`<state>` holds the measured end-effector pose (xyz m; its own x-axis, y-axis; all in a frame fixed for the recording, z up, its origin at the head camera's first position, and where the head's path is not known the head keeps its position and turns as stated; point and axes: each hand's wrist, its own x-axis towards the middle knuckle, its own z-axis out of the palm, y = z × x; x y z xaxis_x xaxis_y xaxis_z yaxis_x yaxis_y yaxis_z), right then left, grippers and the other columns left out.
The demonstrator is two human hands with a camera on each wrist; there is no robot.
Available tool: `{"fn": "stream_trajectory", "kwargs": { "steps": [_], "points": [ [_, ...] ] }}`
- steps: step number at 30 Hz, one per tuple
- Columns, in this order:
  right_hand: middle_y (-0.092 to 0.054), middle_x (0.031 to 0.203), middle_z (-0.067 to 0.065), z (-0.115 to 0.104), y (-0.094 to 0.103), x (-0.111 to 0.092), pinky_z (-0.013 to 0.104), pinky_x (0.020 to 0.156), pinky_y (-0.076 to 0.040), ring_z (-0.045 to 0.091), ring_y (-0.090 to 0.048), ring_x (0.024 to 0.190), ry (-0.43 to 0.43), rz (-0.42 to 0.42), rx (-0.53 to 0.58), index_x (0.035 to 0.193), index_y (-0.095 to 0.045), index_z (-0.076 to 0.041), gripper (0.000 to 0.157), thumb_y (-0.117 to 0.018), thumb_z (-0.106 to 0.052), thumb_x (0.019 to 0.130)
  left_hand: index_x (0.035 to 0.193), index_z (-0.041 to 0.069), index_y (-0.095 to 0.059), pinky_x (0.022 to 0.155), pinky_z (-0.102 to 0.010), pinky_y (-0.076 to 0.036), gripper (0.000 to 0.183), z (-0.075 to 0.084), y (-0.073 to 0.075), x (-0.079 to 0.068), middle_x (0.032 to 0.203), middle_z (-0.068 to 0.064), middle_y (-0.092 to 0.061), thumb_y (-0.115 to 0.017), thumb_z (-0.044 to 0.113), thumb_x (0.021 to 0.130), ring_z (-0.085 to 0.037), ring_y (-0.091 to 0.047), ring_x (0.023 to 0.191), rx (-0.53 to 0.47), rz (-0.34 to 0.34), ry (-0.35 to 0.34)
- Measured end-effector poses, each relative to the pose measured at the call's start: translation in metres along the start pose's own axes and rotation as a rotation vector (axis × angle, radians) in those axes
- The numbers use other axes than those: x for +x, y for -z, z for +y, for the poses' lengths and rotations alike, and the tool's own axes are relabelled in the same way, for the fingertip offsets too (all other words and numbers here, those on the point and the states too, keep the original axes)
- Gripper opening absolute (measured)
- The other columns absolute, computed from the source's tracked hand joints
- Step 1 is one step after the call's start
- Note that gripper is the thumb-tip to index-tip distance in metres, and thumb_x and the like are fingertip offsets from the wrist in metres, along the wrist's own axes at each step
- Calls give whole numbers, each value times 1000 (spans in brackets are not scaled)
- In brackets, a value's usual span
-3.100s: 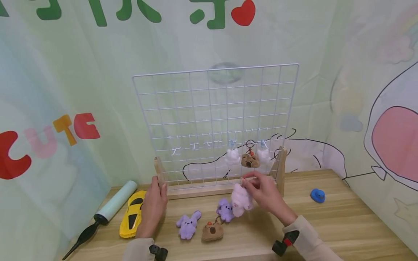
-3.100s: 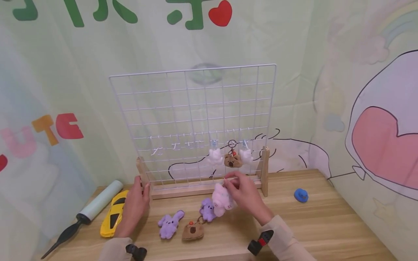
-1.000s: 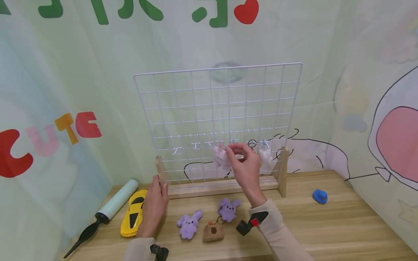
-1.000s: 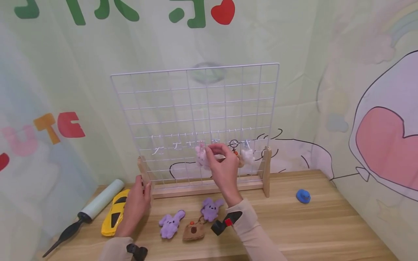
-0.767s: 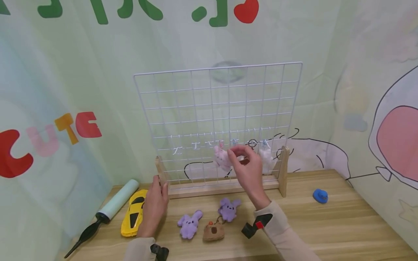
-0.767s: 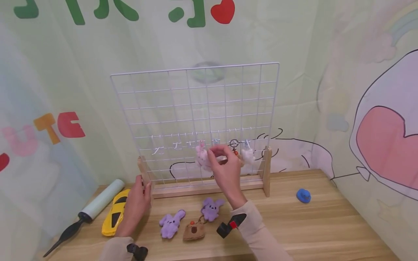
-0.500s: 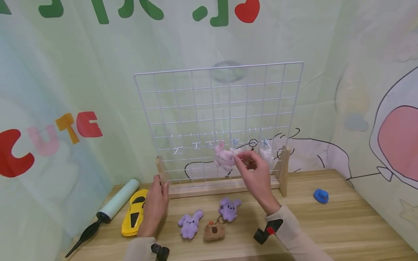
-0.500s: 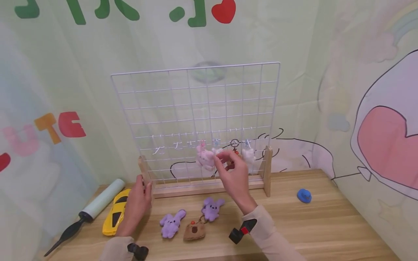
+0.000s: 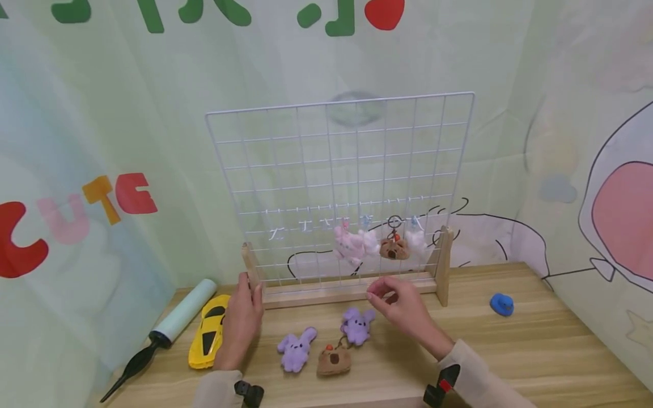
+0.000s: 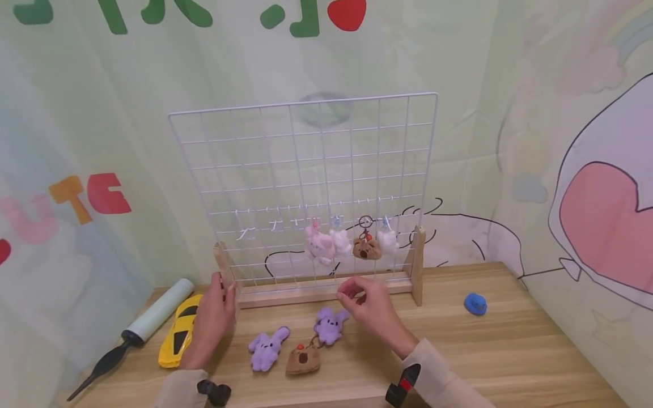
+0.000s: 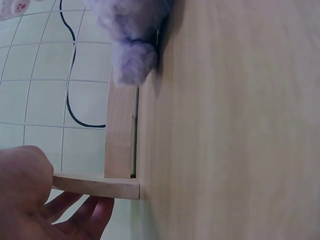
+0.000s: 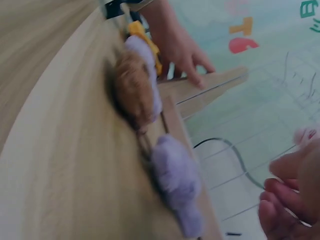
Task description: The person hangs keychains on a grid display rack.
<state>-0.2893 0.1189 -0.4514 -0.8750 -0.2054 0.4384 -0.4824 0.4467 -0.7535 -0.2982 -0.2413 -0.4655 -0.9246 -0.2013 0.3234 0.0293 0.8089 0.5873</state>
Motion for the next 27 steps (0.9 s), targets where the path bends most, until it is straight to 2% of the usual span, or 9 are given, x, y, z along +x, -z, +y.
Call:
{"fn": "stream_trajectory", "kwargs": {
  "steps": [3, 5, 10, 14, 17, 20, 22, 25, 27],
  "points": [
    [-78, 94, 0, 16, -8, -1, 23, 73, -61, 6, -68, 84, -13, -121, -10, 102, -78, -8, 7, -82, -11, 97, 152, 1, -37, 95, -62, -62, 43, 0, 1, 0, 134, -31, -63, -47, 25, 117, -43, -67, 106, -1, -3, 4],
    [-78, 98, 1, 26, -14, -3, 22, 70, -59, 5, -66, 81, -22, -177, -27, 107, -79, -7, 14, -83, -16, 96, 152, 1, -37, 95, -62, -62, 44, 1, 1, 0, 134, -31, -63, -47, 25, 117, -43, -67, 106, -1, -5, 7],
    [-79, 108, 7, 34, -25, -6, 23, 62, -54, 5, -61, 72, -47, -235, -51, 121, -76, -3, 43, -88, -33, 92, 152, 1, -37, 95, -63, -62, 44, 0, 0, 1, 136, -32, -63, -47, 26, 118, -44, -68, 108, 0, -5, 4],
    [-76, 118, 7, 29, -28, -8, 25, 76, -57, 10, -65, 89, -49, -296, -79, 133, -70, -2, 63, -90, -42, 89, 152, 1, -37, 95, -63, -62, 44, 0, 1, 1, 136, -32, -63, -46, 26, 118, -44, -68, 109, -1, -5, 4],
    [-71, 126, 9, 24, -29, -9, 30, 88, -57, 16, -65, 106, -20, -380, -139, 142, -63, 0, 72, -90, -40, 88, 152, 1, -37, 95, -63, -62, 44, 0, 1, 1, 135, -31, -63, -47, 26, 117, -43, -67, 108, -2, -6, 6],
    [-67, 130, 12, 18, -29, -9, 36, 93, -57, 21, -63, 112, 14, -446, -197, 146, -59, 2, 73, -89, -27, 86, 152, 1, -37, 95, -62, -62, 44, 0, 1, 1, 134, -31, -63, -47, 25, 117, -43, -67, 106, 0, -5, 7],
    [-67, 130, 12, 15, -29, -10, 39, 96, -56, 22, -61, 115, 20, -461, -226, 146, -58, 2, 74, -88, -20, 83, 152, 1, -37, 95, -62, -62, 43, 0, 1, 1, 134, -31, -63, -47, 26, 117, -42, -67, 106, -1, -5, 7],
    [-68, 126, 8, 12, -28, -12, 43, 99, -54, 21, -59, 113, 40, -445, -274, 142, -61, -1, 72, -89, -18, 78, 151, 2, -37, 95, -62, -62, 43, 0, 1, 1, 134, -30, -64, -47, 26, 118, -42, -67, 106, -5, -7, 9],
    [-70, 116, 2, 13, -29, -14, 42, 96, -51, 19, -58, 108, 64, -415, -308, 131, -67, -7, 59, -90, -20, 78, 152, 2, -37, 95, -61, -62, 43, 0, 1, 1, 134, -30, -64, -47, 26, 118, -41, -67, 106, -7, -9, 10]
  ]
}}
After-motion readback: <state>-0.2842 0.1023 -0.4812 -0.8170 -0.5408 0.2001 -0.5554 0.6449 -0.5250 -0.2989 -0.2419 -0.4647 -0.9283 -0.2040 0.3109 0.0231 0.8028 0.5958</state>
